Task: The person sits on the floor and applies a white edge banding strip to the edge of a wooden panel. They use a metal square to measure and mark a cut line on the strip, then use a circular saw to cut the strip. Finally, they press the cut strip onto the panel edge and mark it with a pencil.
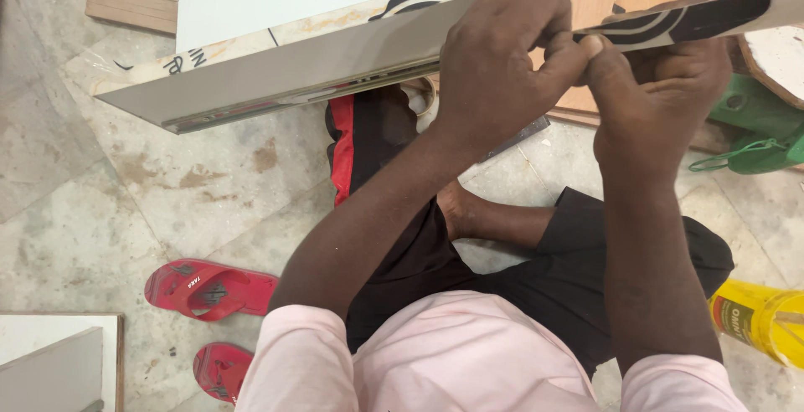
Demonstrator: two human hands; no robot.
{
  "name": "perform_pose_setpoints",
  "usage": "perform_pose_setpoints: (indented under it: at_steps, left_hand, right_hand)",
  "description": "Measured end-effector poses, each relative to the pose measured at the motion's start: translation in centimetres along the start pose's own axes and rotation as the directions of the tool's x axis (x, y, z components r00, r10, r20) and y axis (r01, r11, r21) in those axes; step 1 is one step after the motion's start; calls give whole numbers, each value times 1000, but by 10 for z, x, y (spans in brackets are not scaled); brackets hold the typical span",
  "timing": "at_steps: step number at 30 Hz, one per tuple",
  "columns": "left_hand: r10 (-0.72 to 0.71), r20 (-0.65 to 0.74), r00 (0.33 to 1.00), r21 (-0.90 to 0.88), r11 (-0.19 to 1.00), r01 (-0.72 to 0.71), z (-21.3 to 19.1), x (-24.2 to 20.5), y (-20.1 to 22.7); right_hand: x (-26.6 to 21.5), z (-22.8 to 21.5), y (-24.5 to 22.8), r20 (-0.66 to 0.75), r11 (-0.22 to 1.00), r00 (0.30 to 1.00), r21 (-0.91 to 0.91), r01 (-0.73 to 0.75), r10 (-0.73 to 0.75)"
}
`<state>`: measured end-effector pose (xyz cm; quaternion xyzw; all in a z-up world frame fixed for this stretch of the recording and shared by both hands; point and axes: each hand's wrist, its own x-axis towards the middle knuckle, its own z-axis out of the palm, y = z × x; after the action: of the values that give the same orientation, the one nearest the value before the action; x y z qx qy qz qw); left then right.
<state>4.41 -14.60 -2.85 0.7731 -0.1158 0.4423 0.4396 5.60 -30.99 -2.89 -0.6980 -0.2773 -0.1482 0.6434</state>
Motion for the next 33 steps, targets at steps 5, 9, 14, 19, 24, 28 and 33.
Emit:
perform_pose_setpoints:
  at_steps: [5, 9, 14, 19, 24, 28, 33]
  left_hand:
    - [54, -60, 997, 229, 973, -39, -22, 28, -41]
    - [159, -10, 987, 274, 950, -151, -43, 32, -59]
    - [197, 173, 965, 210, 950, -232, -39, 23, -62]
    - [86, 258, 962, 155, 979, -129, -20, 15, -70]
    - [81, 189, 979, 251, 959, -128, 10, 5, -106]
    - [6, 175, 984, 272, 961, -54, 24, -2, -138]
    - [173, 252, 952, 334, 908, -254, 29, -10, -155]
  right_hand:
    - [9, -3, -20, 87, 943, 987, 293, -156, 136]
    - [19, -4, -21, 182, 951, 970, 235, -199, 158]
    - [29, -2, 5, 268, 976, 960, -217, -26, 85]
    - [25, 0, 45, 381, 877, 917, -473, 82, 120]
    - [24, 2, 77, 435, 801, 901, -536, 268, -11]
    - [26, 4, 89, 470, 763, 882, -553, 336, -48]
    - [21, 7, 90, 409, 858, 912, -474, 197, 17]
